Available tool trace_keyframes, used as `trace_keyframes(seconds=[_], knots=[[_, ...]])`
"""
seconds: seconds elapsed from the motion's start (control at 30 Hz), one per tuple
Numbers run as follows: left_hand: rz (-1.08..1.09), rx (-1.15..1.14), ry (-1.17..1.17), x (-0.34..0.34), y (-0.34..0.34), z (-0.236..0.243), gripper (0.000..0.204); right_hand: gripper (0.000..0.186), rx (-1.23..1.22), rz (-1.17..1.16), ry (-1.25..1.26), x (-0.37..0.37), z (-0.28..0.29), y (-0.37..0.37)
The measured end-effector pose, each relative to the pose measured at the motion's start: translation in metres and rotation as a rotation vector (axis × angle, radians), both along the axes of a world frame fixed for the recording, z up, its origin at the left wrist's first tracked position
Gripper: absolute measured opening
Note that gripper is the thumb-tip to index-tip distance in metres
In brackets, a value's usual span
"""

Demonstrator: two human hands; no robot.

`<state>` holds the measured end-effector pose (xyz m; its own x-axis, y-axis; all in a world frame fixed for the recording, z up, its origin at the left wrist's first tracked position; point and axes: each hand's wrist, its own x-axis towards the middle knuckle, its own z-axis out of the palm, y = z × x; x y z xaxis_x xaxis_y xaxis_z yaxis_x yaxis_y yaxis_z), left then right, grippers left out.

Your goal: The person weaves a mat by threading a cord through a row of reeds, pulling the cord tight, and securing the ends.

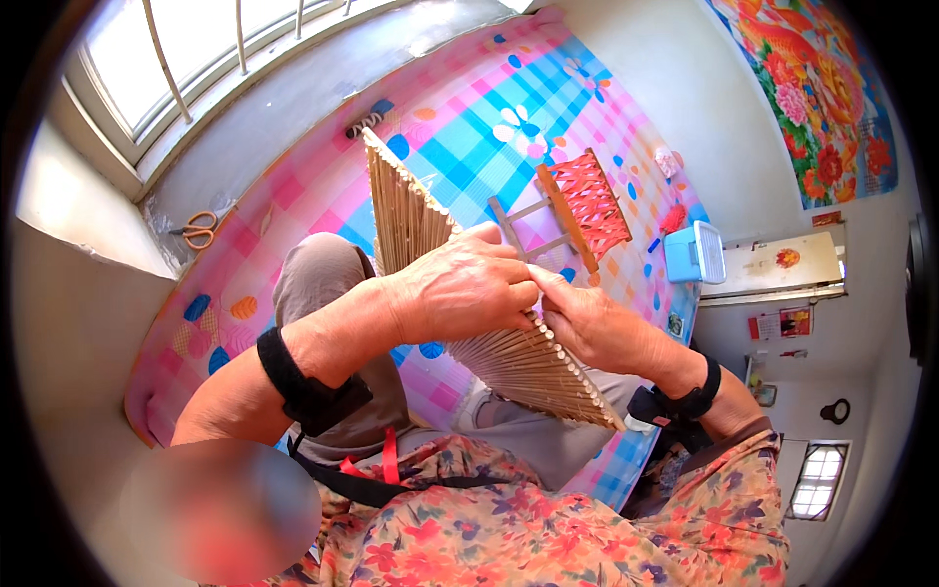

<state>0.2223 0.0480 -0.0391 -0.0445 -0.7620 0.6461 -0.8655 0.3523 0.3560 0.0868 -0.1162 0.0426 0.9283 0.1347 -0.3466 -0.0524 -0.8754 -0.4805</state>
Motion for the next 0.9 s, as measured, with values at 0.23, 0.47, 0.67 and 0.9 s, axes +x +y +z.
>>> trace_keyframes(seconds=[0.23,0.47,0.67,0.9], knots=[[-0.027,0.181,-0.053,-0.002,0.001,0.013,0.019,0.054,-0.216,0.134,-0.256,-0.016,0.006,-0.001],[-0.008,0.288,-0.195,0.003,-0.016,0.019,0.02,0.013,-0.304,0.043,-0.723,-0.075,0.088,0.003],[0.19,0.293,-0.088,-0.028,-0.051,0.065,0.023,0.011,0.025,-0.257,-0.641,-0.132,0.046,0.021],[0.369,0.272,-0.061,-0.074,-0.08,0.088,0.025,0.031,0.744,-0.799,-0.43,-0.104,-0.009,-0.027]])
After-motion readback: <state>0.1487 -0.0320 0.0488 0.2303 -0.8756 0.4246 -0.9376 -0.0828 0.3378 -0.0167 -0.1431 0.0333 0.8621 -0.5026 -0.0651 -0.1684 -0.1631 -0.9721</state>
